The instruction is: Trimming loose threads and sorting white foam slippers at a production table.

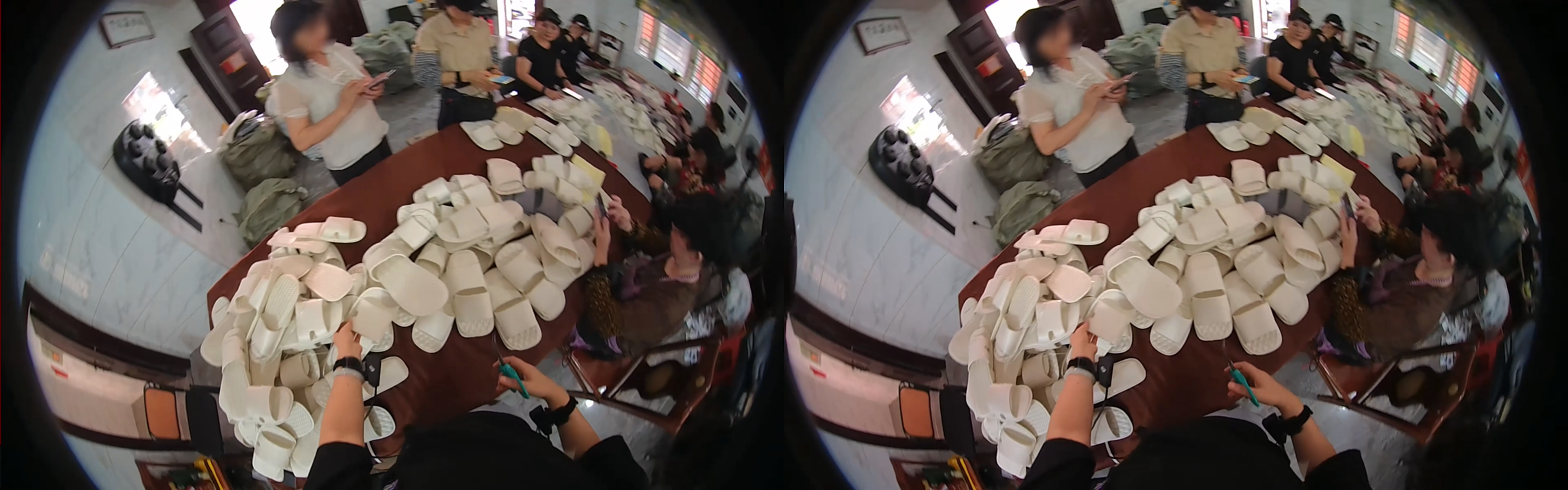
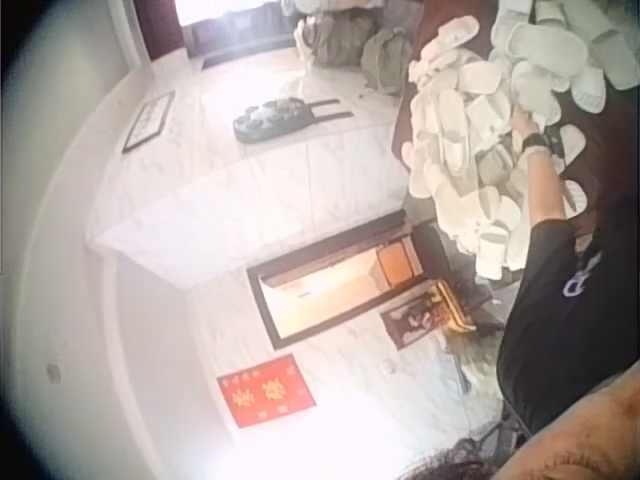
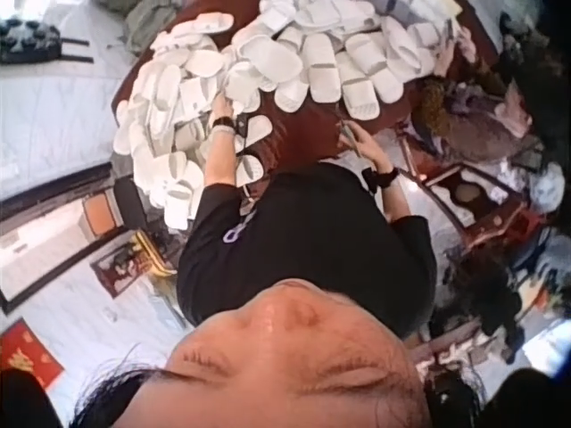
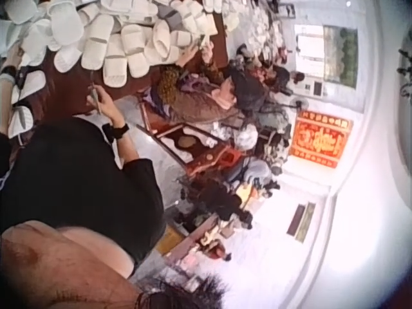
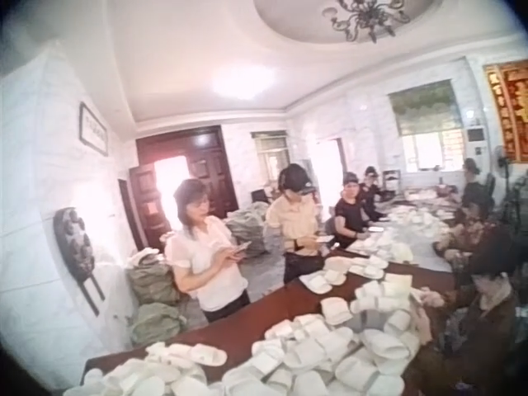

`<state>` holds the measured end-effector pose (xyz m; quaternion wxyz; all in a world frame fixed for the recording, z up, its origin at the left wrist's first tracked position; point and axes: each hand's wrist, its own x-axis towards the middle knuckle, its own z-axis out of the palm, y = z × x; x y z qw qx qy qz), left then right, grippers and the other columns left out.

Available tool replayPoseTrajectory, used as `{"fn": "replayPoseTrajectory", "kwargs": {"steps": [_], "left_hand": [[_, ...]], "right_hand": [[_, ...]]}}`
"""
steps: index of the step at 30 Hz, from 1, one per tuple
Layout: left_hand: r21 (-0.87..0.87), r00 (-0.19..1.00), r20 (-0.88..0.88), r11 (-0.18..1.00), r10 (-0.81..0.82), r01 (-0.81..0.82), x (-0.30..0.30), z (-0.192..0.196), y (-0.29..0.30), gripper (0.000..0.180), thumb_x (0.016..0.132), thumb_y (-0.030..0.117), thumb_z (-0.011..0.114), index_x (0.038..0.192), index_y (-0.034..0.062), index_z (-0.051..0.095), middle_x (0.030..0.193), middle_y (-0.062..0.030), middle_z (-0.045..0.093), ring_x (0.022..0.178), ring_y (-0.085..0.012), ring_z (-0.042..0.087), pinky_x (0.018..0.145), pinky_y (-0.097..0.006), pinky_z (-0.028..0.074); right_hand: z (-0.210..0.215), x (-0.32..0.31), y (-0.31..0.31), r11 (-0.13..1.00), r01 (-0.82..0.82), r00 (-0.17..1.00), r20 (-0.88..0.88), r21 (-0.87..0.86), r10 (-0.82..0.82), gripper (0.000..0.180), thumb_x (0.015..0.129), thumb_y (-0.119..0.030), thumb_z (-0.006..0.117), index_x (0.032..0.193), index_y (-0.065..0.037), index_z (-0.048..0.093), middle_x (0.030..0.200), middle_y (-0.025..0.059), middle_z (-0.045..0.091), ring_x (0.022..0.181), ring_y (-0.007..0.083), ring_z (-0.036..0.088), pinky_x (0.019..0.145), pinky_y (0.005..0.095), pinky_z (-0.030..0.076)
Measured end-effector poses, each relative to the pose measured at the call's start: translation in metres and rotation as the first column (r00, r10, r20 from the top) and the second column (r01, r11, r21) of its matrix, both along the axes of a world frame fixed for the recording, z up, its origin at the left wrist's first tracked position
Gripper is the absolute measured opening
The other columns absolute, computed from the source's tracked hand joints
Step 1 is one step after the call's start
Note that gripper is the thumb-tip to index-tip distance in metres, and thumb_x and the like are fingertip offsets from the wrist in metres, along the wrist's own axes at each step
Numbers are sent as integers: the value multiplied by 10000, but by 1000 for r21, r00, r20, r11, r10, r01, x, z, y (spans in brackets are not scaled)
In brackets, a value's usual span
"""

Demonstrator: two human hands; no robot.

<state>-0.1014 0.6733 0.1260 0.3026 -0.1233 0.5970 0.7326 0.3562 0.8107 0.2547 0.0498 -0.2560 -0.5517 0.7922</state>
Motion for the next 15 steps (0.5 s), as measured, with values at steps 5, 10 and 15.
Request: {"fn": "replayPoseTrajectory", "kwargs": {"steps": [5,10,15], "left_hand": [[-289,856,-502,957,-125,-30,50,32,3,634,698,95,737,1219,-38,402,1124,-173,490,1048,-257,492,892,-390,421],[-869,-230,-475,493,-849,-28,97,103,69,822,628,98,702,1361,59,333,1391,-214,290,1262,-401,327,1039,-546,245],[-896,-473,-211,362,-855,-255,64,92,114,862,643,94,664,1414,222,300,1470,-118,255,1326,-405,256,1044,-656,144]], "right_hand": [[-4,-17,0,982,59,979,183,180,-93,505,816,-327,697,1188,-58,486,911,56,600,842,161,627,699,300,512],[-20,-23,3,610,-215,954,299,763,-38,572,706,-467,717,1116,-107,546,967,111,626,892,289,620,742,369,497],[-12,-34,1,599,-283,948,314,749,54,536,728,-459,697,1093,-99,541,905,102,609,851,282,616,707,378,491]]}}
